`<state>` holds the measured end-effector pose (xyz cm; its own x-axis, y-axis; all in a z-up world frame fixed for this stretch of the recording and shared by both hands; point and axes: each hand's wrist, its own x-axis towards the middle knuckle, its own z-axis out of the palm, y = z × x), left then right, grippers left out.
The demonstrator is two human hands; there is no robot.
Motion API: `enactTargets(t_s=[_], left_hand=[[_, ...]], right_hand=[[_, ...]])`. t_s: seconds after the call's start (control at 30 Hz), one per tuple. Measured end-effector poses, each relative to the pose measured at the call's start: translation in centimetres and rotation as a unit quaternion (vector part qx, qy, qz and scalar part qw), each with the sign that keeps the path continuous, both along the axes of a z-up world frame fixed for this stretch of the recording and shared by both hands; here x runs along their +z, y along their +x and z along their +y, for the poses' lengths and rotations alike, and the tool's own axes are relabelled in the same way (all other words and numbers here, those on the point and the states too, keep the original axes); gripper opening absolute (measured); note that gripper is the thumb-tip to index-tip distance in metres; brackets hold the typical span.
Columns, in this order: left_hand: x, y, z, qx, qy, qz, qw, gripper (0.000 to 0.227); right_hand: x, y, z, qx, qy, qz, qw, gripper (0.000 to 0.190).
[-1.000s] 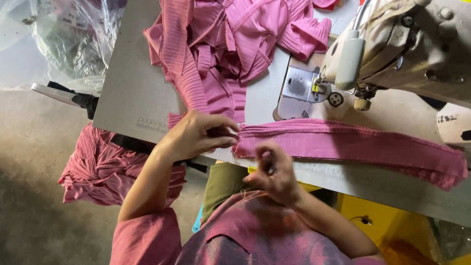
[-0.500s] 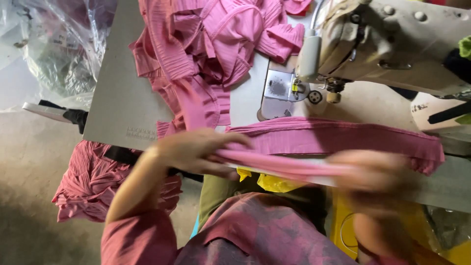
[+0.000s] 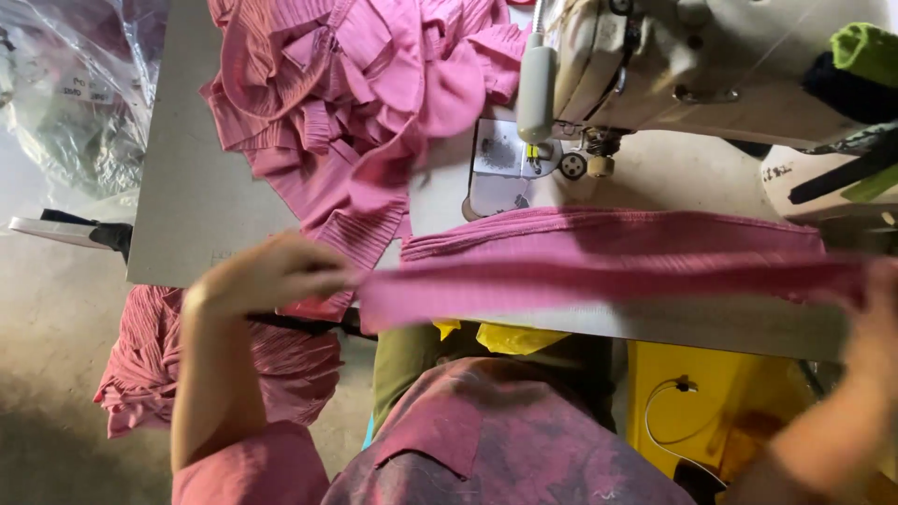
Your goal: Trimming the excess material from a pink ruffled fabric strip using hand snips at a sewing workstation.
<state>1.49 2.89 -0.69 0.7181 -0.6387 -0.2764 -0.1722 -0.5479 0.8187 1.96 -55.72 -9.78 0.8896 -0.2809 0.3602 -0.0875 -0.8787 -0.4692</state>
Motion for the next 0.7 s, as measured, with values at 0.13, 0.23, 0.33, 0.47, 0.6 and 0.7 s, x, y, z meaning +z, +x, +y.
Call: enactTargets(t_s=[0.13, 0.23, 0.33, 0.47, 0.6, 0.7], left_hand=[[-1.9, 2.3, -2.2, 0.12, 0.128, 0.016, 0.984, 0.032], [-1.4, 1.7, -1.0, 0.112, 0.132, 0.094, 0.98, 0.024], [-0.7, 1.1, 0.0, 0.12, -0.035, 0.062, 0.99, 0.016], [-1.5, 1.8, -1.2, 0.192, 0.037, 0.074, 0.978, 0.024], [-2.2, 1.5, -2.1, 0.247, -0.012, -0.01, 0.969, 0.018], [-2.3, 0.9, -1.9, 0.275, -0.069, -0.01, 0.959, 0.013]], right_hand=[[-2.9, 2.8, -0.6, 0.084, -0.053, -0.061, 0.993, 0.006], [-3.5, 2.1, -2.7, 0.009, 0.047, 0.021, 0.999, 0.025], [-1.2, 1.7, -2.2, -0.027, 0.127, 0.108, 0.986, 0.022], [-3.4, 3.0, -2.6, 0.087, 0.079, 0.033, 0.993, 0.017], [-3.5, 3.4, 0.2, 0.084, -0.062, -0.111, 0.988, 0.007], [-0.3, 2.4, 5.3, 0.117, -0.054, -0.178, 0.976, 0.012]])
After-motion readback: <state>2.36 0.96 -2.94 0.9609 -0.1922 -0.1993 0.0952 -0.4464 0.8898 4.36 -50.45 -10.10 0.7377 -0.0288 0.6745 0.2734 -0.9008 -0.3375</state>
